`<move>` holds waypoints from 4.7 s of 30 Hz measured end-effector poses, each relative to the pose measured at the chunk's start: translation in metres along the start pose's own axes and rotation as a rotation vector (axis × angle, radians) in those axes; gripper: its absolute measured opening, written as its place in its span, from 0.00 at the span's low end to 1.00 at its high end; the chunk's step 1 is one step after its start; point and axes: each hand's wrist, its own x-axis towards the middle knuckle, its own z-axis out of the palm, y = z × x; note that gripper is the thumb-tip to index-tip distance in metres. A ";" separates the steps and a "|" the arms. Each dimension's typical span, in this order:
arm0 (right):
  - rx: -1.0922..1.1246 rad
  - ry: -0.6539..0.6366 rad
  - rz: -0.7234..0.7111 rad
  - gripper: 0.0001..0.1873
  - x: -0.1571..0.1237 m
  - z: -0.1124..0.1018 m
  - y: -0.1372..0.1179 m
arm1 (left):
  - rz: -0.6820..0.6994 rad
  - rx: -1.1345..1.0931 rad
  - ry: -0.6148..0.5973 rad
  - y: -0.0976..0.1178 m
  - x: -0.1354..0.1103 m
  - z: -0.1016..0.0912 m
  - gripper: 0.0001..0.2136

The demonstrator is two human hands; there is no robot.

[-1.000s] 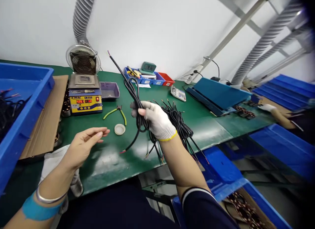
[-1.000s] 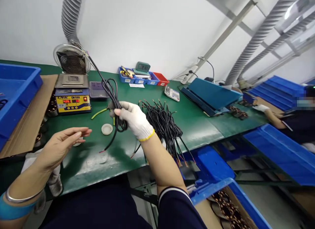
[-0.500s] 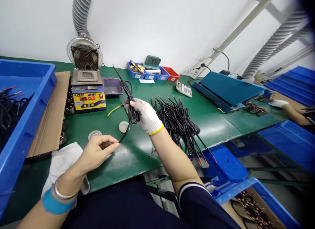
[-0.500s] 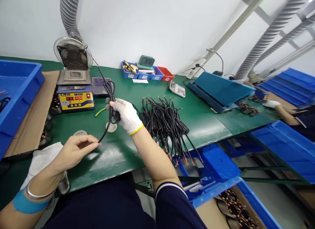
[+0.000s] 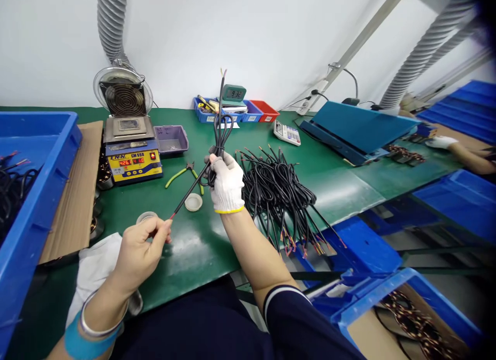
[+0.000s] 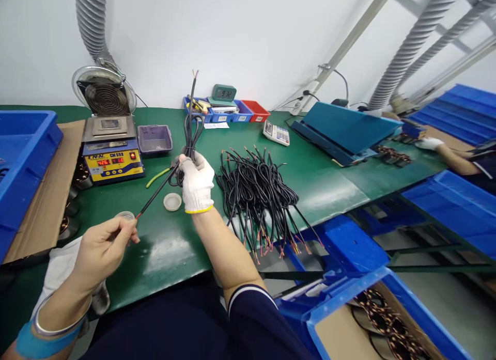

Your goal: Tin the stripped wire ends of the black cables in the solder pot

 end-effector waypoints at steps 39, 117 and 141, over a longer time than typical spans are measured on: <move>-0.030 -0.391 0.306 0.09 -0.035 -0.006 0.031 | -0.382 -0.628 -0.703 0.001 0.009 0.008 0.07; -0.852 -0.177 0.106 0.11 -0.036 0.024 0.060 | -0.363 -1.118 1.002 -0.012 0.015 -0.039 0.09; -2.552 -1.200 -0.590 0.15 -0.062 0.033 -0.084 | -0.306 -1.115 1.098 -0.008 0.010 -0.051 0.07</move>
